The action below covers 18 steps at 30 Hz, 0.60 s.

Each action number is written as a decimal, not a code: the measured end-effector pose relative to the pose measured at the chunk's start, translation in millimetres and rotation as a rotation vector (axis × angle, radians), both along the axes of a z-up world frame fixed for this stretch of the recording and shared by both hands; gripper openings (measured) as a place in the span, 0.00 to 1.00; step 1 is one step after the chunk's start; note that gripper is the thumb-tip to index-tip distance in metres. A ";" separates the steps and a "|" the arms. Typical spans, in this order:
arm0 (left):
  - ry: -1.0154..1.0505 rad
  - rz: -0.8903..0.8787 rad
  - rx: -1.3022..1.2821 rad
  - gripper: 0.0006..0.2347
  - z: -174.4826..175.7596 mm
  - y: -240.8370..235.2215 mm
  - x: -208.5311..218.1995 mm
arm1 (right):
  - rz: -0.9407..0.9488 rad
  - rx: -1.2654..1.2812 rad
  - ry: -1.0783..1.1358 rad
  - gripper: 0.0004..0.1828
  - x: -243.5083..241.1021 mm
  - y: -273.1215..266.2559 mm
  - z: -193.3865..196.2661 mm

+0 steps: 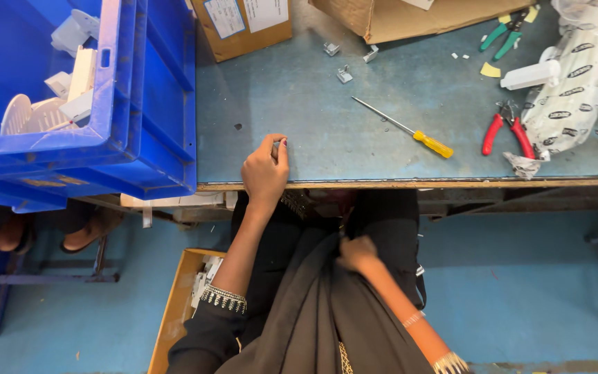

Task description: The person assembles white plastic electrical components at a workbench. They use a screwdriver to tighten screws on the components and place the finished items into a blue crate. The workspace includes cardboard boxes and various tools.

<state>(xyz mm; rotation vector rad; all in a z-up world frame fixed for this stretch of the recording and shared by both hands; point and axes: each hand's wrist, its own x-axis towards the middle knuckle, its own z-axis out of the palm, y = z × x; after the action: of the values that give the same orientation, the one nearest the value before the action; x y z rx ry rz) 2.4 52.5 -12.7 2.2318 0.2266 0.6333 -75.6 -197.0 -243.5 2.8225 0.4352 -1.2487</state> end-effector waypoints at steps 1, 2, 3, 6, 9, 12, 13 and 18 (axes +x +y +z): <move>0.015 -0.001 0.006 0.04 -0.6 -0.4 0.6 | 0.078 -0.018 0.048 0.44 -3.7 19.6 -17.8; 0.001 0.000 0.016 0.04 -1.2 -1.6 1.5 | 0.160 -0.036 0.094 0.43 -4.1 33.7 -34.2; -0.012 0.000 0.026 0.04 -1.8 -3.2 2.0 | 0.095 0.099 0.102 0.45 1.0 40.8 -48.0; -0.051 0.011 0.048 0.04 -2.0 -1.9 2.8 | -0.275 0.555 0.061 0.40 28.3 53.9 -71.0; -0.057 0.010 0.083 0.04 -3.2 -1.3 2.4 | -1.060 1.312 0.188 0.40 70.0 23.9 -66.5; -0.049 0.003 0.099 0.04 -3.9 -4.8 2.7 | -1.449 1.735 -0.056 0.33 100.5 -46.1 -43.1; -0.048 0.001 0.101 0.04 -3.7 -5.1 2.9 | -1.393 1.911 -0.185 0.31 106.7 -69.9 -34.9; -0.032 -0.003 0.132 0.04 -1.0 -3.8 2.0 | -1.236 2.106 -0.308 0.23 112.7 -155.1 -10.0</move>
<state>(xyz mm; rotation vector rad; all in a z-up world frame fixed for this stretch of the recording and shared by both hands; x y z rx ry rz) 4.4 48.7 -13.7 2.3455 0.1693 0.6997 37.1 -352.1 -253.4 5.2356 -0.7436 0.9813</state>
